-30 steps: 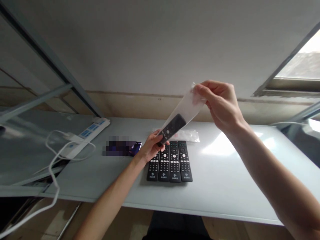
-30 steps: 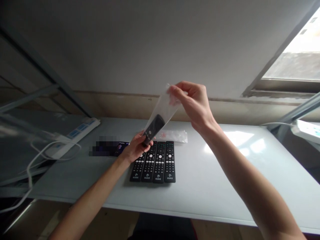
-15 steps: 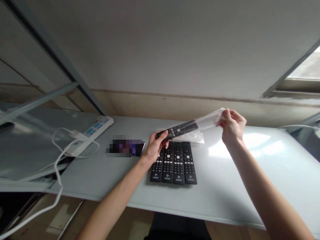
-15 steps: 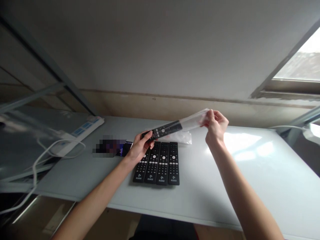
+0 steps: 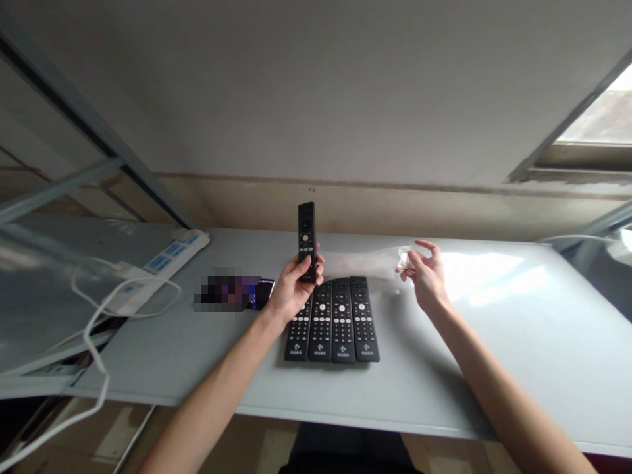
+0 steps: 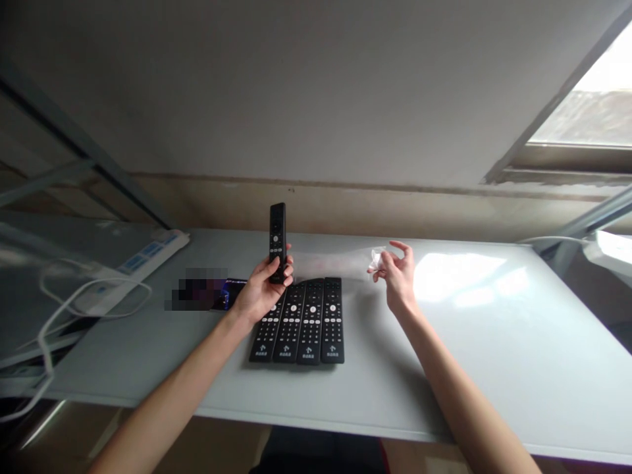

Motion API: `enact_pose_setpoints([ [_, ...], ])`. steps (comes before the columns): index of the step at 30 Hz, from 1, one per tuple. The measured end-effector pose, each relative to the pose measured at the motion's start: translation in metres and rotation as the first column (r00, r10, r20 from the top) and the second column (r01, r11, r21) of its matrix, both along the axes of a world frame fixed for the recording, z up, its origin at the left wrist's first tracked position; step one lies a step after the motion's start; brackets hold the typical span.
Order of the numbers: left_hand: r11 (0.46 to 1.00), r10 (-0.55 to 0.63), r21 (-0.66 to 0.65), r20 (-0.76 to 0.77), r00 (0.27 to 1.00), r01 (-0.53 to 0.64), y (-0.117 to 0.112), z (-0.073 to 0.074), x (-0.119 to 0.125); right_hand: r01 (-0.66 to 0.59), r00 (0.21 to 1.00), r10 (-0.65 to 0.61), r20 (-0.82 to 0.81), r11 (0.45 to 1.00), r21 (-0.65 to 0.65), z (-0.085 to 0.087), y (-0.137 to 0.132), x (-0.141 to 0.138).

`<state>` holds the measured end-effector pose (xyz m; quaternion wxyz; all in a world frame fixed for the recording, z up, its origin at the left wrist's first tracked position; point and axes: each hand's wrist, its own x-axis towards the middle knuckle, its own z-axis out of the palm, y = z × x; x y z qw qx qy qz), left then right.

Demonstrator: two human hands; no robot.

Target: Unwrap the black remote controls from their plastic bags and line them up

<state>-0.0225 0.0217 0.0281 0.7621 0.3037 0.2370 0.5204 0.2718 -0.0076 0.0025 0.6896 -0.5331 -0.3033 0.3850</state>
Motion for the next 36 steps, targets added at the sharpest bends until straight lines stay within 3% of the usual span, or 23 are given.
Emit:
enact_pose_setpoints([
  [3,0.999,0.030,-0.045,-0.011,1.000,-0.030,0.002,-0.003,0.000,-0.052,0.998,0.052,0.034,0.998,0.018,-0.003,0.002,-0.015],
  [7,0.995,0.051,-0.081,-0.019,0.999,-0.052,0.004,-0.005,0.000,0.011,0.999,-0.012,0.030,0.999,0.033,-0.006,0.002,-0.021],
  [13,1.000,0.004,-0.025,0.015,1.000,-0.003,0.002,-0.002,0.001,0.067,0.997,-0.063,-0.043,0.993,0.099,-0.008,-0.004,-0.016],
  [21,1.000,-0.026,0.013,0.024,0.999,0.025,0.000,-0.004,0.001,0.074,0.993,-0.076,0.089,0.997,0.023,-0.014,-0.006,-0.009],
  [28,1.000,-0.009,-0.009,0.035,0.999,0.009,0.000,-0.006,0.002,0.190,0.979,-0.186,0.081,0.981,-0.041,-0.014,-0.004,0.008],
  [36,0.995,0.094,-0.041,0.073,0.993,-0.092,0.004,-0.008,0.001,0.036,0.976,-0.032,0.217,0.999,-0.013,-0.011,-0.009,-0.017],
])
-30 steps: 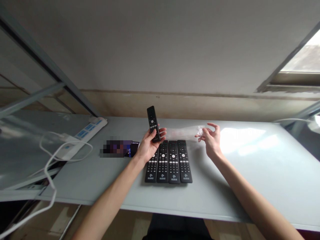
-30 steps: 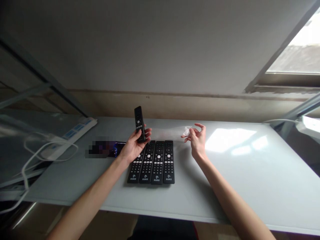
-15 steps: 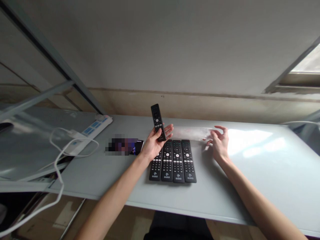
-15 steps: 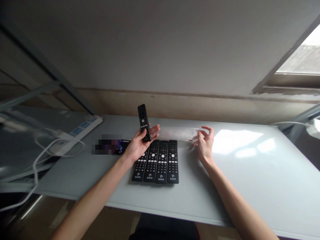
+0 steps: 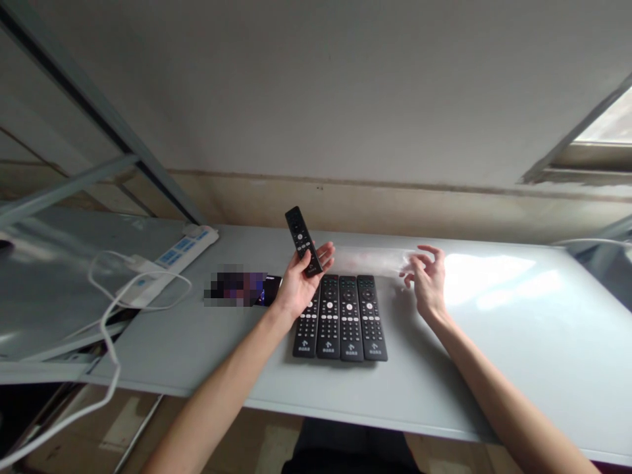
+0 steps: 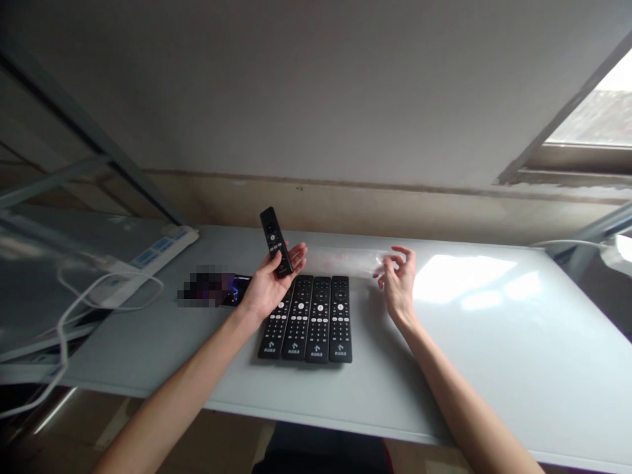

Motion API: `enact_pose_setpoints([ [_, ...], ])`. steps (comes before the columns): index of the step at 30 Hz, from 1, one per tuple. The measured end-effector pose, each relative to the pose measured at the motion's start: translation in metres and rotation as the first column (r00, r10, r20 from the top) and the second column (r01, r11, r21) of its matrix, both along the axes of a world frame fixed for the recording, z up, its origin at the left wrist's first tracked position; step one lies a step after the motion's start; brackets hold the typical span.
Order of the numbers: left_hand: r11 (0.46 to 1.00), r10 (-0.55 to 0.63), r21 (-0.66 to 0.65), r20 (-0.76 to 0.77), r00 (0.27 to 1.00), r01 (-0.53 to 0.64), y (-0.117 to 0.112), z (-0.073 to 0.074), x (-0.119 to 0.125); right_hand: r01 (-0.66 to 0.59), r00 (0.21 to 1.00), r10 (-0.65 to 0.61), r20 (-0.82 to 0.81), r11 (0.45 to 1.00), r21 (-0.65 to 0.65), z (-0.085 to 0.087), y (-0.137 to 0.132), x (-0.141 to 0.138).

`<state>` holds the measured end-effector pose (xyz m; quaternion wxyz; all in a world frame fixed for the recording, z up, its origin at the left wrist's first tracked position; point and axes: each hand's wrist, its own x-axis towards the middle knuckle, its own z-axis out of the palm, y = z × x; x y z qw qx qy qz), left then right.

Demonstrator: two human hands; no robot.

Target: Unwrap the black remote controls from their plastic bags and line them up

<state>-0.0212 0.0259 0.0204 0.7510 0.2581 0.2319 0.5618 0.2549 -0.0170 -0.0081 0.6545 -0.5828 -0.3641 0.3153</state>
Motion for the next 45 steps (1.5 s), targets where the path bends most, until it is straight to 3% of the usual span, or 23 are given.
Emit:
enact_pose_setpoints([
  [8,0.999,-0.025,-0.022,-0.032,0.999,0.024,0.000,-0.001,0.002,-0.104,0.985,0.108,0.138,0.994,-0.035,-0.001,0.004,-0.006],
  [12,0.999,-0.036,-0.037,-0.043,0.998,0.034,0.000,-0.001,0.001,-0.130,0.929,0.131,0.347,0.991,-0.027,-0.004,0.005,-0.003],
  [14,0.999,-0.028,-0.048,-0.052,0.998,0.025,0.001,-0.002,0.000,-0.049,0.820,0.030,0.572,0.999,0.018,-0.002,0.004,-0.007],
  [17,0.998,-0.015,-0.067,-0.060,0.998,0.011,0.003,-0.003,-0.002,-0.022,0.557,-0.085,0.826,0.993,0.117,0.002,-0.002,-0.015],
  [19,0.997,-0.015,-0.080,-0.064,0.998,0.010,0.004,-0.005,-0.004,-0.140,0.467,-0.001,0.884,0.987,0.076,0.001,-0.006,-0.020],
  [21,0.997,-0.018,-0.082,-0.071,0.997,0.012,0.006,-0.008,-0.006,-0.246,0.440,0.138,0.887,0.969,-0.029,-0.005,-0.008,-0.023],
  [24,0.997,-0.012,-0.079,-0.086,0.996,0.005,0.007,-0.010,-0.008,-0.319,0.445,0.321,0.836,0.929,-0.187,-0.018,-0.007,-0.021],
  [27,0.997,-0.004,-0.075,-0.097,0.995,-0.003,0.005,-0.008,-0.007,-0.354,0.448,0.389,0.805,0.904,-0.240,-0.025,-0.006,-0.017],
  [30,1.000,-0.024,0.004,-0.108,0.994,0.024,0.000,-0.001,-0.005,-0.347,0.490,0.334,0.806,0.922,-0.171,-0.015,-0.011,-0.019],
  [33,0.979,-0.111,0.139,-0.254,0.961,0.150,-0.010,0.009,-0.002,-0.359,0.605,0.299,0.738,0.930,-0.082,0.007,-0.022,-0.029],
  [36,0.906,-0.204,0.221,-0.519,0.830,0.361,-0.024,0.018,0.001,-0.439,0.784,0.404,0.472,0.897,-0.038,0.025,-0.034,-0.042],
  [38,0.867,-0.187,0.245,-0.646,0.740,0.433,-0.034,0.021,0.005,-0.498,0.846,0.491,0.208,0.867,-0.021,0.029,-0.039,-0.047],
  [41,0.825,-0.135,0.294,-0.727,0.673,0.482,-0.046,0.020,0.013,-0.546,0.837,0.541,-0.087,0.836,-0.050,0.029,-0.041,-0.048],
  [45,0.816,-0.046,0.334,-0.776,0.629,0.472,-0.049,0.015,0.019,-0.622,0.764,0.591,-0.260,0.781,-0.051,0.034,-0.039,-0.043],
])
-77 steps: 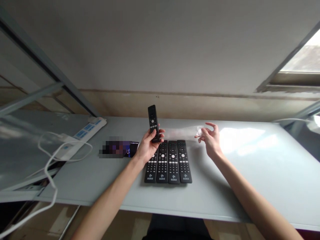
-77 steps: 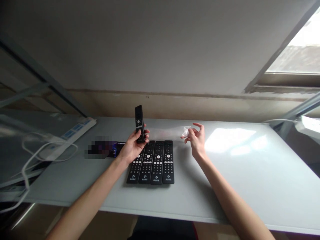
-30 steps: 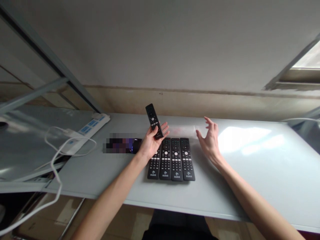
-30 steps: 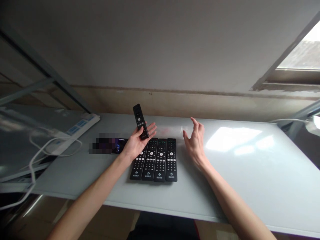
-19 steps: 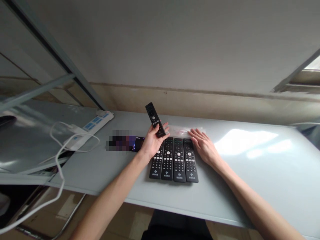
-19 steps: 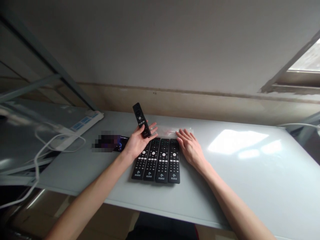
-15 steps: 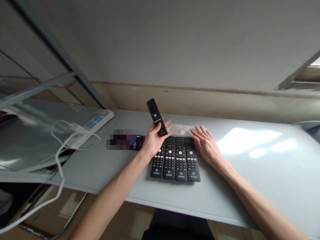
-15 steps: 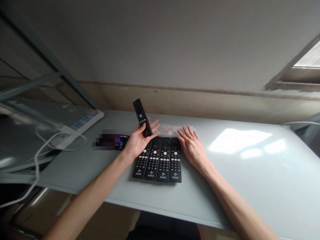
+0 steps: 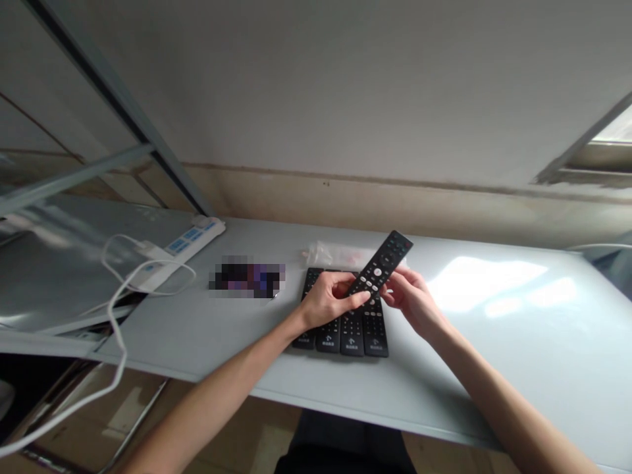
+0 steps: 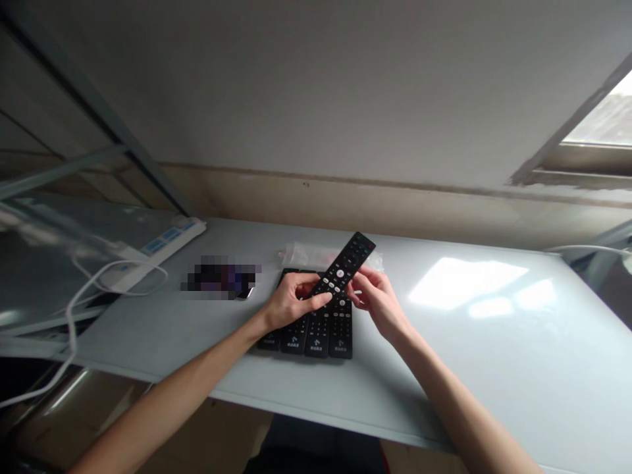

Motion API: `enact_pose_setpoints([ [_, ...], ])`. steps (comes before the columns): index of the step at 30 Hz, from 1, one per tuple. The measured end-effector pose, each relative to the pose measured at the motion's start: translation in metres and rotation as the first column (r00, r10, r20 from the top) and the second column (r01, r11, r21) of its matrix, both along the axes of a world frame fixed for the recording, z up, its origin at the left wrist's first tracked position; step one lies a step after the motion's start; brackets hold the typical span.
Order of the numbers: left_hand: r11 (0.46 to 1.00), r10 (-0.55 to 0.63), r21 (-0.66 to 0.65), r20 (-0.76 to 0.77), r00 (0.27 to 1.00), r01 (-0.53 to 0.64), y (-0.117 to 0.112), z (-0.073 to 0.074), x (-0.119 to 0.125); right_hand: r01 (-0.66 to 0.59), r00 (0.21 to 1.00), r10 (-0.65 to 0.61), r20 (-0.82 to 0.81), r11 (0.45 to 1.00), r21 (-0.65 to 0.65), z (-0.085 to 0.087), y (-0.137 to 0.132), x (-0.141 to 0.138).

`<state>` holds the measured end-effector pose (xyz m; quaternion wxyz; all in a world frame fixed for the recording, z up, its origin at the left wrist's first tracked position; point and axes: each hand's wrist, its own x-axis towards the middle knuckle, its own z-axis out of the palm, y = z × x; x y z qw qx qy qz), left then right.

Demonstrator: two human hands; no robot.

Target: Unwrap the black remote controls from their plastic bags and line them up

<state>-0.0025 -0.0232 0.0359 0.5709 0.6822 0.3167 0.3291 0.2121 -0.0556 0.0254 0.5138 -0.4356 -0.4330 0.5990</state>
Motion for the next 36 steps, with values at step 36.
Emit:
enact_pose_setpoints([
  [36,0.806,0.096,0.584,-0.298,0.950,0.101,0.035,-0.020,-0.020,-0.319,0.660,0.390,0.642,0.919,-0.230,-0.006,0.000,0.080],
])
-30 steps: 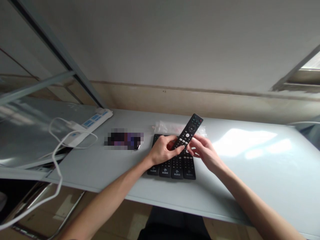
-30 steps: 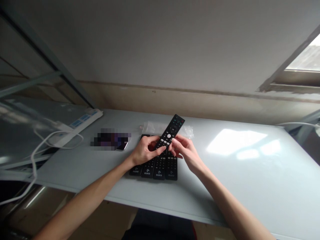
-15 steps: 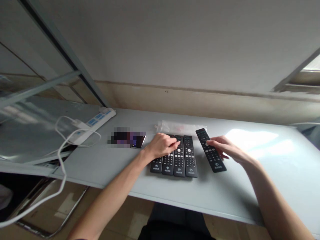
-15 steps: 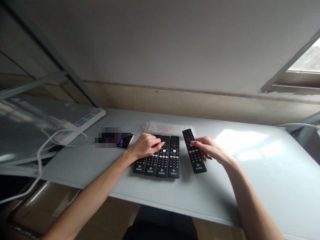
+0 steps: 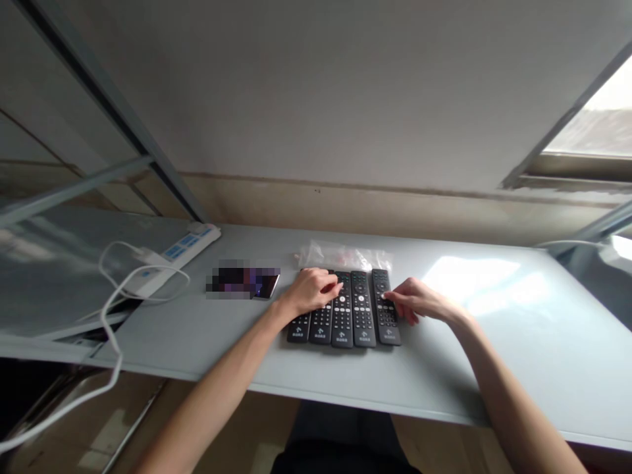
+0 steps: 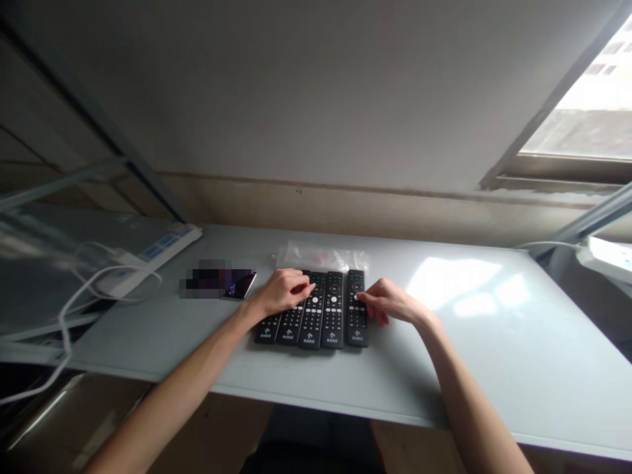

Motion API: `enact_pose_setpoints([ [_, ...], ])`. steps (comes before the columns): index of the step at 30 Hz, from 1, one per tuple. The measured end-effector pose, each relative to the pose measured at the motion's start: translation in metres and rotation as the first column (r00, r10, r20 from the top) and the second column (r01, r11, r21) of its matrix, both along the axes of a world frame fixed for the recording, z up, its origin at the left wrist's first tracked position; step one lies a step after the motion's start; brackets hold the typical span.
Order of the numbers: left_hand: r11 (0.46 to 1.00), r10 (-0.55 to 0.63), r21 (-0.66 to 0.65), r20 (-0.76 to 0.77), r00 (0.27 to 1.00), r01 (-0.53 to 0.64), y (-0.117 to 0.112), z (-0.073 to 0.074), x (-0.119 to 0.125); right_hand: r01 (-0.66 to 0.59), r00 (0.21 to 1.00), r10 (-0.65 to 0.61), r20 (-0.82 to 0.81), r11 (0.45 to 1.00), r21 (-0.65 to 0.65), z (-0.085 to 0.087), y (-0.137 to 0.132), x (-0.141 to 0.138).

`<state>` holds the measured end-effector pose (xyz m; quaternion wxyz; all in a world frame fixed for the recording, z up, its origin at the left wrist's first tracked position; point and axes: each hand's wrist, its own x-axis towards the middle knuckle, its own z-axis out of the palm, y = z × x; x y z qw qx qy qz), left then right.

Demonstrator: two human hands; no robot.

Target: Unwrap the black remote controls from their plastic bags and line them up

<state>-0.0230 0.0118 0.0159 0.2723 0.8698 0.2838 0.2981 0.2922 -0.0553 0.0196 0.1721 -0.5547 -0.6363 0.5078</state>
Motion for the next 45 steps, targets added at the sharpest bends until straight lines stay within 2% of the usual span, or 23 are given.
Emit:
enact_pose_setpoints([
  [4,1.000,0.024,-0.016,0.099,0.995,-0.022,0.002,0.002,-0.002,0.144,0.985,-0.156,0.074,0.979,0.143,0.003,0.003,0.003],
  [6,0.999,0.021,0.025,0.114,0.993,-0.024,0.003,0.004,-0.003,0.167,0.980,-0.182,0.077,0.971,0.173,0.003,0.004,0.005],
  [11,0.982,0.037,0.187,0.007,0.999,-0.037,0.011,0.012,-0.001,0.043,0.997,-0.051,0.062,0.990,0.135,0.001,0.006,0.002],
  [14,0.973,0.039,0.231,-0.052,0.998,-0.026,0.019,0.014,0.005,-0.021,0.999,0.016,0.051,0.993,0.113,0.004,0.007,-0.003],
  [19,0.963,0.068,0.267,-0.091,0.994,-0.041,0.032,0.005,0.006,-0.086,0.995,0.081,0.052,0.989,0.118,0.004,0.009,-0.003],
  [22,0.941,0.113,0.333,-0.127,0.985,-0.065,0.033,-0.001,-0.003,-0.110,0.994,0.105,0.042,0.986,0.126,-0.002,0.008,0.000],
  [25,0.927,0.141,0.361,-0.081,0.987,-0.103,0.034,-0.005,-0.011,-0.126,0.991,0.115,0.069,0.974,0.190,-0.011,0.009,-0.002],
  [27,0.927,0.135,0.360,-0.058,0.989,-0.106,0.034,-0.006,-0.013,-0.020,0.996,-0.010,0.087,0.942,0.334,-0.018,0.011,-0.005],
  [28,0.928,0.137,0.356,-0.048,0.989,-0.111,0.035,-0.007,-0.013,0.071,0.991,-0.114,0.076,0.902,0.425,-0.020,0.013,-0.006],
  [30,0.931,0.148,0.343,-0.044,0.988,-0.124,0.035,-0.009,-0.012,0.259,0.945,-0.327,0.012,0.770,0.583,-0.025,0.018,-0.007],
  [32,0.930,0.192,0.328,-0.058,0.980,-0.163,0.036,-0.013,-0.011,0.383,0.884,-0.464,-0.058,0.647,0.659,-0.028,0.023,-0.004],
  [35,0.921,0.293,0.298,-0.106,0.950,-0.251,0.040,-0.021,-0.013,0.471,0.823,-0.557,-0.110,0.562,0.680,-0.034,0.029,0.001],
  [38,0.923,0.345,0.224,-0.122,0.931,-0.313,0.047,-0.028,-0.016,0.496,0.813,-0.568,-0.130,0.557,0.667,-0.042,0.031,0.004],
  [45,0.957,0.257,0.156,-0.063,0.964,-0.245,0.056,-0.040,-0.017,0.494,0.862,-0.449,-0.235,0.639,0.589,-0.047,0.042,-0.002],
])
